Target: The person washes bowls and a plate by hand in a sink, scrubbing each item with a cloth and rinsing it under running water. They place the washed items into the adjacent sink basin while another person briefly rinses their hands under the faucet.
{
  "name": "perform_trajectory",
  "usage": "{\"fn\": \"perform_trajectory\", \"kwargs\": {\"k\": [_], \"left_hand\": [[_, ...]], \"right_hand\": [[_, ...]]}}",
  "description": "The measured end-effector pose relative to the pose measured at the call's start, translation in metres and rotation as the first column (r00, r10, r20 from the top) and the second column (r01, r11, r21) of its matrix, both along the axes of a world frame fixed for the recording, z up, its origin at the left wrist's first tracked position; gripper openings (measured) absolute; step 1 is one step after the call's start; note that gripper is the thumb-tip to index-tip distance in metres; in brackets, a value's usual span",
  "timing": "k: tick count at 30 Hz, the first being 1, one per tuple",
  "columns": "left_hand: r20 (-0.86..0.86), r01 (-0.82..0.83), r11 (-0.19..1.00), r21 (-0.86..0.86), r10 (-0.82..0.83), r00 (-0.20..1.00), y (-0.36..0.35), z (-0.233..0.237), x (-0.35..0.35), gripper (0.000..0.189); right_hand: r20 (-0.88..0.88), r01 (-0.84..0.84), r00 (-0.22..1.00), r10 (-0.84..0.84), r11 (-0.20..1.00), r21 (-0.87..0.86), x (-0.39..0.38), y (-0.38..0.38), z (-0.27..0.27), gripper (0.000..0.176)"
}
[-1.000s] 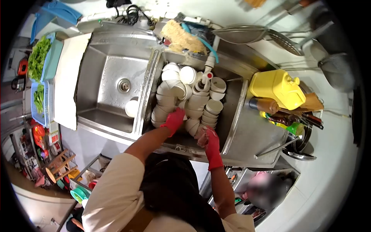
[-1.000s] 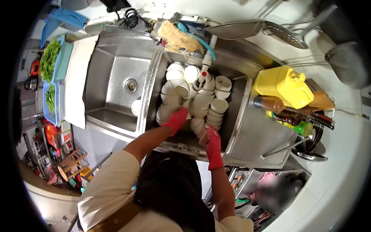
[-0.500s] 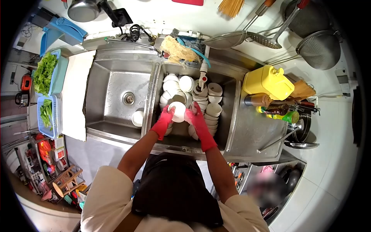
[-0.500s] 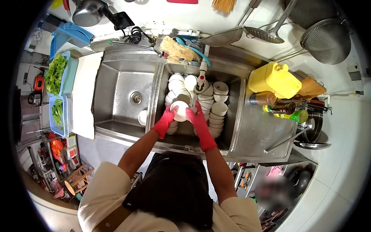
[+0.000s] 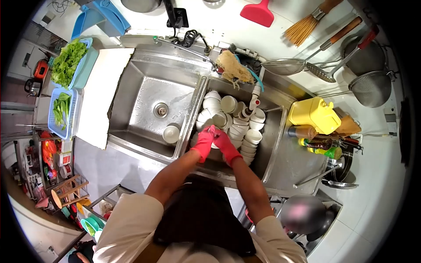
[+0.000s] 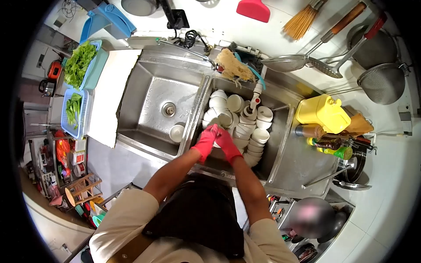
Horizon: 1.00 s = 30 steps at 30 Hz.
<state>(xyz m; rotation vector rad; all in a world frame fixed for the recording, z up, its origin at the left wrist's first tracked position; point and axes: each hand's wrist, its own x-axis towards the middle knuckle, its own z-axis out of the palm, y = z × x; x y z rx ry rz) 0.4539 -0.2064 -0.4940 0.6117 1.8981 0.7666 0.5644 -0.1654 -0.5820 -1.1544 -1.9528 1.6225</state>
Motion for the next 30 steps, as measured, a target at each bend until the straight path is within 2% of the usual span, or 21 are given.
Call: {"fn": "perform_trajectory", "kwargs": {"k": [1,2,4,5,7,8,10,12,14,16,18,19,20,22,23,24,25,27,28,29,30], "left_hand": [[0.087,0.058,0.998,0.013,-0.058,0.994,0.0,-0.005,-0.009,0.05],[0.174,0.112,0.993,0.034,-0.116,0.978,0.0,-0.009,-0.012,0.049],[0.287,-0.01,1.0,-0.011,0.013,0.958,-0.001,0.037,-0.004,0.048],[0.394,-0.121,0.989,-0.079,0.143,0.908,-0.002,0.055,0.001,0.046],[0.521,-0.143,0.985,-0.092,0.17,0.837,-0.005,0.056,0.005,0.046],[0.634,-0.16,0.981,-0.109,0.192,0.749,-0.008,0.057,0.006,0.045],[0.598,-0.16,0.982,-0.1,0.188,0.779,0.001,0.039,0.0,0.045],[0.583,-0.062,0.998,-0.005,0.053,0.811,0.002,0.014,-0.012,0.047],[0.585,-0.08,0.997,0.018,0.054,0.81,0.01,0.033,-0.016,0.048],[0.474,0.0,0.989,-0.146,0.07,0.878,0.015,0.043,-0.02,0.049],[0.504,-0.005,0.994,-0.112,0.061,0.862,0.009,0.042,-0.025,0.044],[0.553,0.028,0.985,-0.17,0.072,0.83,0.009,0.033,-0.027,0.042],[0.599,0.064,0.971,-0.229,0.089,0.796,0.008,0.024,-0.028,0.039],[0.648,0.059,0.98,-0.189,0.079,0.757,0.004,0.008,-0.024,0.034],[0.724,0.044,0.997,-0.066,0.018,0.689,0.004,-0.04,-0.017,0.032],[0.787,0.02,0.998,0.055,-0.055,0.614,0.005,-0.065,-0.011,0.031],[0.789,0.026,0.998,0.057,-0.06,0.611,0.008,-0.05,-0.009,0.031],[0.442,0.224,0.939,0.26,-0.322,0.837,0.017,-0.002,-0.009,0.029],[0.445,0.227,0.939,0.258,-0.324,0.835,0.019,-0.003,-0.006,0.029],[0.376,0.271,0.949,0.161,-0.313,0.872,0.026,-0.009,-0.004,0.028],[0.306,0.306,0.95,0.056,-0.308,0.901,0.027,-0.018,-0.001,0.028]], "right_hand": [[0.317,-0.121,0.946,0.069,0.982,0.148,-0.001,-0.001,0.065,0.021],[0.318,-0.121,0.945,0.069,0.982,0.147,-0.005,-0.001,0.094,0.021],[0.77,-0.091,0.633,-0.076,0.981,0.171,-0.019,0.005,0.12,0.02],[0.769,-0.088,0.634,-0.08,0.981,0.175,-0.019,0.005,0.118,0.02],[0.511,0.254,0.715,-0.478,0.858,0.447,-0.014,-0.001,0.109,0.024],[0.514,0.249,0.715,-0.473,0.86,0.445,-0.013,-0.001,0.104,0.024],[0.346,0.419,0.834,-0.429,0.902,0.108,-0.017,0.01,0.1,0.029],[0.186,0.31,0.932,-0.311,0.95,0.036,0.006,0.012,0.067,0.026],[-0.023,-0.211,0.977,0.212,0.943,-0.259,0.015,0.022,0.09,0.021],[0.139,-0.287,0.939,0.315,0.939,-0.19,0.019,0.033,0.106,0.014],[0.151,-0.48,0.871,0.467,0.745,0.464,0.028,0.043,0.103,0.013],[0.005,-0.316,0.948,0.317,0.946,-0.075,0.029,0.044,0.125,0.016],[0.008,-0.318,0.948,0.32,0.945,-0.074,0.026,0.044,0.124,0.016],[-0.016,-0.102,0.992,0.129,0.849,0.518,0.023,0.036,0.107,0.012],[-0.304,-0.053,0.952,0.023,0.995,-0.09,0.011,0.031,0.145,0.019],[-0.303,-0.046,0.953,0.017,0.995,-0.088,0.011,0.032,0.134,0.019],[-0.378,0.003,0.911,-0.166,0.919,-0.395,0.013,0.034,0.105,0.029],[-0.331,-0.025,0.776,-0.537,0.498,-0.867,0.019,0.035,0.059,0.06],[-0.328,-0.022,0.775,-0.54,0.496,-0.868,0.019,0.029,0.077,0.06],[-0.055,0.115,0.988,-0.145,0.922,-0.369,0.013,0.025,0.116,0.044],[0.441,-0.134,0.898,0.012,0.96,0.247,0.01,0.021,0.139,0.031]]}}
